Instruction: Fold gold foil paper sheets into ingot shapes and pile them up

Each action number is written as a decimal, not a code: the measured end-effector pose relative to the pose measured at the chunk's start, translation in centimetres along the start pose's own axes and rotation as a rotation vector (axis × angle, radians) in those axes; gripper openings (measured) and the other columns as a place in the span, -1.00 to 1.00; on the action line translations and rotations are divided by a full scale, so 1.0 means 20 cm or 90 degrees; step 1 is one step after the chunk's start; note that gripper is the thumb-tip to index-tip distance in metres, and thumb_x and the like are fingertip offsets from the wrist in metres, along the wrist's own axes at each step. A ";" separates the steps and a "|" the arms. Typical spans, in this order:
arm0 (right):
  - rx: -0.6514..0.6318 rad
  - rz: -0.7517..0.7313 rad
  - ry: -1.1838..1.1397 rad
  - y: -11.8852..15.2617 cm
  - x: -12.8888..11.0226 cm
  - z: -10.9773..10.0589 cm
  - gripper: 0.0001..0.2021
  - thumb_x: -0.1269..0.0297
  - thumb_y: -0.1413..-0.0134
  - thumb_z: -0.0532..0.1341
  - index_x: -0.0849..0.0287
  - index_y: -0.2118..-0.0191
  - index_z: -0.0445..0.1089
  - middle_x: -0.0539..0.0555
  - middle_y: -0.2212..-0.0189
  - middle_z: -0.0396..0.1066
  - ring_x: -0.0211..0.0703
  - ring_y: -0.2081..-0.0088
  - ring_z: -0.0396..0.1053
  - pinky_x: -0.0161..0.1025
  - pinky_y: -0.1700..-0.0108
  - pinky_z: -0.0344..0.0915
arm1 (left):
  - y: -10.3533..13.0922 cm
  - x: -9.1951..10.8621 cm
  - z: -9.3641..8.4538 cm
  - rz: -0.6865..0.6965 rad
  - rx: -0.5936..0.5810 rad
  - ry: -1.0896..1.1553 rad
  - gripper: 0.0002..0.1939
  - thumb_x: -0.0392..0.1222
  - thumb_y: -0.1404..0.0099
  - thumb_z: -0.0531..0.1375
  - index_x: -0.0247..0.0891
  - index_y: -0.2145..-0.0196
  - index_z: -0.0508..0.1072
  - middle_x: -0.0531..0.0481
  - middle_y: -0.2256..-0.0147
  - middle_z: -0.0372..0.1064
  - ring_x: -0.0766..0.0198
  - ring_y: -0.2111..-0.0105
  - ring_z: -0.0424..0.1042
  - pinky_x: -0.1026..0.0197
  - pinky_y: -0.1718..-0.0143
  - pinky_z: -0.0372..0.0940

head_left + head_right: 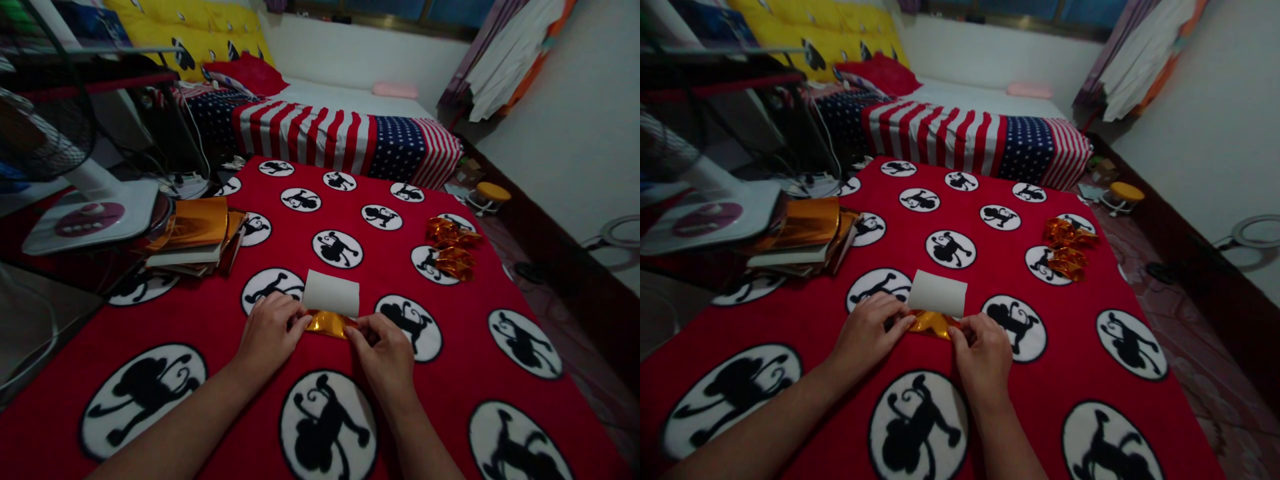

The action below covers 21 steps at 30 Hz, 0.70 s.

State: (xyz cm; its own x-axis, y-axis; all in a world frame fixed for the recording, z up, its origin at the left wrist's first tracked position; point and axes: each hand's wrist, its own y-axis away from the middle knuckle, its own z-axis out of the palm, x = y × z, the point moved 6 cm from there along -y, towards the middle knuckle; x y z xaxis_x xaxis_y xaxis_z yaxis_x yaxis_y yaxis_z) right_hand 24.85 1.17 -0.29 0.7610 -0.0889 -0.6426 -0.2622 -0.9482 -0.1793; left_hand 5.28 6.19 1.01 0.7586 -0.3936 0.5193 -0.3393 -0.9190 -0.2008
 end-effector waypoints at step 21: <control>0.004 0.005 0.029 0.01 -0.01 -0.02 -0.88 0.24 -0.06 0.21 0.08 0.46 0.41 0.01 0.51 0.41 -0.14 0.42 0.35 -0.24 0.40 0.14 | 0.01 -0.05 -0.01 -0.018 0.037 0.010 -0.82 -0.17 -0.24 0.19 -0.19 0.50 0.47 0.03 0.45 0.41 0.21 0.34 0.32 0.14 0.26 0.16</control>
State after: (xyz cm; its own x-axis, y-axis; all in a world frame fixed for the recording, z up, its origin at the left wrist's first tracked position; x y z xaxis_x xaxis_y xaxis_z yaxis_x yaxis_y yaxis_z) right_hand 24.85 0.81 0.04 0.7850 -0.1108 -0.6095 -0.2719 -0.9456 -0.1783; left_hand 4.36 6.39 0.72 0.7580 -0.3678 0.5386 -0.2850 -0.9296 -0.2337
